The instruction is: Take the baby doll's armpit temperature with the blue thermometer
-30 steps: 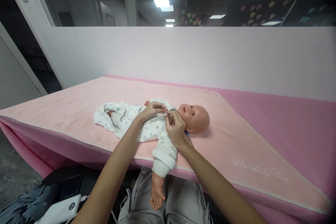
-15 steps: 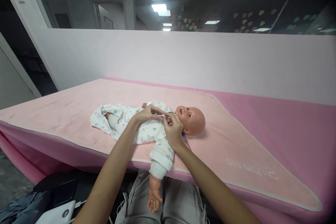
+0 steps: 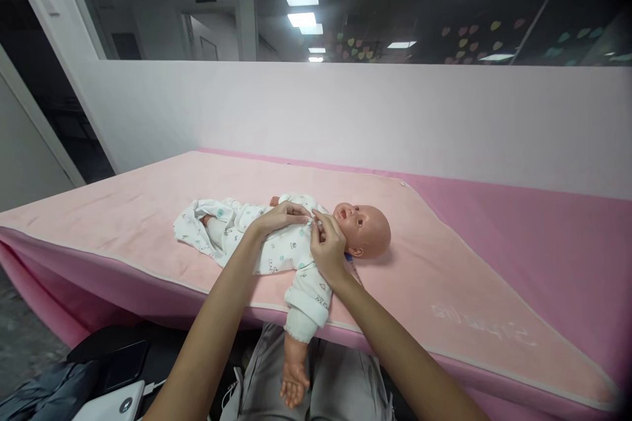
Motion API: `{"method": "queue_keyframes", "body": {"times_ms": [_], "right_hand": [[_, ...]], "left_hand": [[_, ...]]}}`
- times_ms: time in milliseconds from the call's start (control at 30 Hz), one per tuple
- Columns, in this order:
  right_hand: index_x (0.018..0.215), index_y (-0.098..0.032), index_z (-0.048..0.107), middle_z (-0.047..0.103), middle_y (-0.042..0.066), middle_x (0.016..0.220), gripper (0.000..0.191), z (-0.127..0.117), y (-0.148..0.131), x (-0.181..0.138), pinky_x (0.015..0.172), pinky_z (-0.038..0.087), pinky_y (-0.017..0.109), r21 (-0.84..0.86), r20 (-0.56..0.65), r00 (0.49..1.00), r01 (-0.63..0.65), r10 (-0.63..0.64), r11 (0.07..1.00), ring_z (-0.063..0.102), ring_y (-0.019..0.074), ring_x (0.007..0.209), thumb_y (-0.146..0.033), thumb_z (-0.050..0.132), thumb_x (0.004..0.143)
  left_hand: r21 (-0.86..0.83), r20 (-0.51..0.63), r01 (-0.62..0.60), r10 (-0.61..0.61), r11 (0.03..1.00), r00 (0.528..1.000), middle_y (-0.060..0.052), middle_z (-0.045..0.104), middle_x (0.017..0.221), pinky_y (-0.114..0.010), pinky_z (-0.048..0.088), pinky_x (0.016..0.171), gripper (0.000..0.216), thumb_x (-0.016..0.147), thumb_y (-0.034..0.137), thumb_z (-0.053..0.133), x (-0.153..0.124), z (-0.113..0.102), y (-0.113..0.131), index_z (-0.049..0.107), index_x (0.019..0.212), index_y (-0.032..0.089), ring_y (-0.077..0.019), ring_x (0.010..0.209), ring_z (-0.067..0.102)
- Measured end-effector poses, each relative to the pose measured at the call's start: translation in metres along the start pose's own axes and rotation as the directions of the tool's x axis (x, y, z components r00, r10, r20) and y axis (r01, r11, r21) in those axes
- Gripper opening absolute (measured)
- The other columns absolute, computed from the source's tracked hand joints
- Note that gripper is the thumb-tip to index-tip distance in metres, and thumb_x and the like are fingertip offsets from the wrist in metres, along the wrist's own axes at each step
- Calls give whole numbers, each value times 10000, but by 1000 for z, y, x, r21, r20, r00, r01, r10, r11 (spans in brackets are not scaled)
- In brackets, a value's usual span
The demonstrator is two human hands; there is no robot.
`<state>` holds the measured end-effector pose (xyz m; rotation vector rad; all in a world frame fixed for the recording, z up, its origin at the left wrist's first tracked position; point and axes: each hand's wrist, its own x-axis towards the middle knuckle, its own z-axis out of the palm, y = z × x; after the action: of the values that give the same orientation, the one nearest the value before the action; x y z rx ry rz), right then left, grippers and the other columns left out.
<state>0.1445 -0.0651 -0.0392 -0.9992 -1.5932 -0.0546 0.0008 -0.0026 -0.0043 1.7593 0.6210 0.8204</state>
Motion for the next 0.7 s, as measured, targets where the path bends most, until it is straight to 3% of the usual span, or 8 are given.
{"method": "queue_keyframes", "body": {"times_ms": [233,500,700], "right_hand": [[995,-187,573,583,67,908,228,0,-1,1,649,461,276,30,14,1000,-25,24,999,543,147,726,-204,414,832],[1052,-197,553,577,69,921,268,-2,-1,2,645,462,278,4,59,998,7,-7,1000,543,147,718,-187,420,820],[1018,-181,556,609,71,961,249,-1,0,1,775,455,291,-33,24,995,98,-97,995,556,166,907,-173,375,847]], "left_hand": [[-63,11,-2,3,998,1000,-8,594,657,-229,388,644,150,682,236,625,3,1,-3,650,785,129,-127,662,535],[-41,-86,-32,29,999,996,28,512,540,-208,366,577,209,685,287,630,3,6,1,629,820,128,-93,551,478],[31,-184,-63,68,998,981,-45,619,767,-223,401,691,208,701,308,599,1,7,1,655,760,116,-139,762,538]]}}
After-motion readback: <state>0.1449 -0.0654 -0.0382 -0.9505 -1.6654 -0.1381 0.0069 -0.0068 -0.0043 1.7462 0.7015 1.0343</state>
